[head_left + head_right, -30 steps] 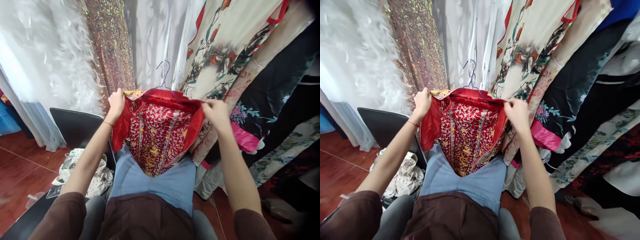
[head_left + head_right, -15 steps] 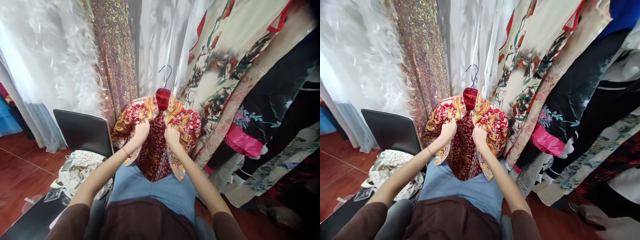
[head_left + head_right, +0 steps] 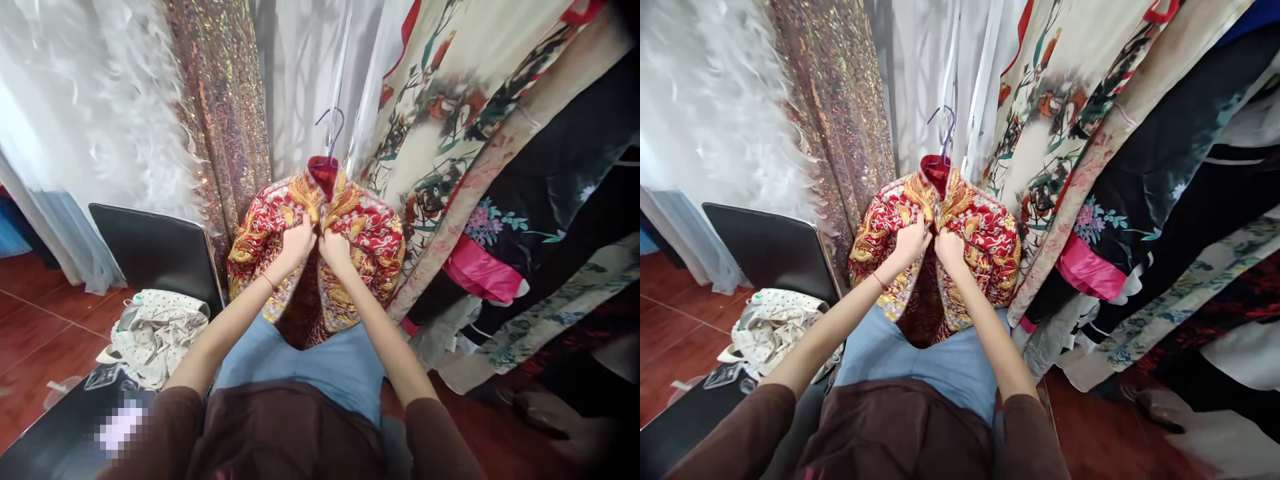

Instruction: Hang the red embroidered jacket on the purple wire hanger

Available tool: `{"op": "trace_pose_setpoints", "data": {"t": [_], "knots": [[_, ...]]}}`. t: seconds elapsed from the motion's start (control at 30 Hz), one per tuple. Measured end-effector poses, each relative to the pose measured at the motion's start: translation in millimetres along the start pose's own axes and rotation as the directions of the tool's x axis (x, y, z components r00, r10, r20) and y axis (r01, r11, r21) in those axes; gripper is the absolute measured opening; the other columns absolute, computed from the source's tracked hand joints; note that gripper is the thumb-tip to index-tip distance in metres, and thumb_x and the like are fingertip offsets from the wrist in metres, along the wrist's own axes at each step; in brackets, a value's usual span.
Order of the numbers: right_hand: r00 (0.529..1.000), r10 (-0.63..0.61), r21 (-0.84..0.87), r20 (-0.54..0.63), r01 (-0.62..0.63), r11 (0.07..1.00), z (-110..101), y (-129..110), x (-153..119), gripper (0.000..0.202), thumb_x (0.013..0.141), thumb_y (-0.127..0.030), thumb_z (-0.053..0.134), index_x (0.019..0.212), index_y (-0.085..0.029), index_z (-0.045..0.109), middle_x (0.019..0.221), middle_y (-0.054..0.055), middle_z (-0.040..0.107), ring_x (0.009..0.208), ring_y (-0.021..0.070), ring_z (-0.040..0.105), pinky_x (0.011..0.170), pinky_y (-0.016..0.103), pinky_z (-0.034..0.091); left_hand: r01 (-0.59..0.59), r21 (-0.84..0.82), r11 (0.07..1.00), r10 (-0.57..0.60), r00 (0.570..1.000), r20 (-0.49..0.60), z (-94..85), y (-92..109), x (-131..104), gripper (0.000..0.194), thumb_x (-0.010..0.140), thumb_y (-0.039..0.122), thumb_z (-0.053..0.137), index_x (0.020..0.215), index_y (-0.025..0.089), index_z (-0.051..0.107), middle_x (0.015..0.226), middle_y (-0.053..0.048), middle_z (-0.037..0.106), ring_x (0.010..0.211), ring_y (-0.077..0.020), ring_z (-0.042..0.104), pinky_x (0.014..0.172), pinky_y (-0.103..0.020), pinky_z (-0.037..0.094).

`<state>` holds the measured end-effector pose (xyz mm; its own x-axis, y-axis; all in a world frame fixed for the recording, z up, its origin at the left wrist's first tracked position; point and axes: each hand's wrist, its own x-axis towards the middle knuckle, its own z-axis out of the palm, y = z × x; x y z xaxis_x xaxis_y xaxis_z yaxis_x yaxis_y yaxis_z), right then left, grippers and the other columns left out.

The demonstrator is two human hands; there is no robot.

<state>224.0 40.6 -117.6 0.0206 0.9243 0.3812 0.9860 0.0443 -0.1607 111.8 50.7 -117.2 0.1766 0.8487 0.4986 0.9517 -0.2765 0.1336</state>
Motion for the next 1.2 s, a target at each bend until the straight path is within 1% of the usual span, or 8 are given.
{"op": "trace_pose_setpoints", "data": {"t": [0.17,0.4,0.67,0.77,0.87,0.93,1.03,1.2], "knots": [[1.0,-0.001,-0.01,0.031,0.001,1.0,23,19,10,0.034,0.098,-0.026,0.036,0.122,-0.009,0.053,0.101,0.019,0.071,0.094,0.0274,0.07,0.079,0.031,0.049,0.05,0.058,0.997,-0.06,0.981,0.182,31.5,-13,7,0.04,0.094,0.022,0.04,0.127,0.003,0.051,0.107,-0.022,0.07,0.098,-0.0292,0.07,0.077,-0.032,0.049],[0.958,-0.079,0.378,-0.274,0.183,0.908,28,18,38,0.05,0.102,-0.041,0.02,0.122,-0.01,0.054,0.094,0.018,0.072,0.084,0.0279,0.068,0.076,0.033,0.048,-0.023,-0.05,0.999,0.019,0.997,-0.068,7.2,6,27,0.046,0.102,0.037,0.023,0.117,0.011,0.058,0.097,-0.019,0.071,0.09,-0.0278,0.071,0.077,-0.033,0.048],[0.98,-0.082,0.569,-0.183,0.173,0.804,93,55,43,0.041,0.098,-0.044,0.036,0.119,-0.016,0.057,0.102,0.015,0.071,0.091,0.0275,0.067,0.088,0.039,0.049,0.026,-0.395,0.918,0.012,0.996,0.093,96.9,-6,29,0.036,0.096,0.025,0.042,0.127,0.012,0.057,0.092,-0.017,0.073,0.085,-0.0268,0.071,0.08,-0.032,0.047],[0.984,-0.071,0.695,-0.166,0.168,0.7,100,57,34,0.034,0.092,-0.043,0.051,0.116,-0.018,0.056,0.108,0.014,0.069,0.096,0.0261,0.066,0.09,0.04,0.05,-0.003,-0.745,0.667,-0.007,1.0,-0.01,120.4,-19,18,0.03,0.09,0.027,0.057,0.118,0.017,0.061,0.089,-0.011,0.072,0.087,-0.024,0.069,0.084,-0.031,0.047],[0.991,0.127,0.954,0.031,-0.067,0.291,128,55,-7,0.028,0.085,-0.038,0.064,0.108,-0.023,0.057,0.113,0.007,0.067,0.104,0.0193,0.063,0.092,0.031,0.05,0.112,-0.984,0.139,-0.204,0.976,0.082,152.4,-38,-24,0.02,0.085,0.028,0.066,0.105,0.022,0.064,0.096,-0.006,0.072,0.094,-0.0178,0.066,0.084,-0.025,0.047],[0.914,0.304,0.956,0.268,-0.291,0.03,160,52,-53,0.021,0.088,-0.04,0.059,0.102,-0.024,0.058,0.106,0.004,0.068,0.101,0.0156,0.063,0.088,0.026,0.05,0.309,-0.93,-0.198,-0.423,0.829,0.365,181.7,-49,-69,0.009,0.084,0.027,0.066,0.091,0.021,0.065,0.086,-0.004,0.07,0.086,-0.0147,0.066,0.079,-0.023,0.048],[0.753,0.372,0.833,0.543,-0.54,-0.122,210,48,-122,0.021,0.093,-0.039,0.052,0.094,-0.018,0.059,0.088,0.006,0.067,0.083,0.0164,0.064,0.074,0.029,0.053,0.466,-0.806,-0.366,-0.516,0.619,0.592,224.5,-60,-135,0.011,0.083,0.026,0.066,0.077,0.017,0.062,0.074,-0.003,0.067,0.076,-0.0137,0.065,0.077,-0.025,0.048],[0.521,0.389,0.646,0.76,-0.666,-0.373,250,57,-154,0.03,0.094,-0.036,0.058,0.115,-0.015,0.06,0.11,0.007,0.064,0.092,0.0162,0.063,0.08,0.035,0.056,0.477,-0.731,-0.488,-0.526,0.507,0.682,252.8,-77,-163,0.013,0.08,0.028,0.071,0.087,0.02,0.063,0.089,-0.003,0.071,0.09,-0.01,0.066,0.088,-0.021,0.046]]}}
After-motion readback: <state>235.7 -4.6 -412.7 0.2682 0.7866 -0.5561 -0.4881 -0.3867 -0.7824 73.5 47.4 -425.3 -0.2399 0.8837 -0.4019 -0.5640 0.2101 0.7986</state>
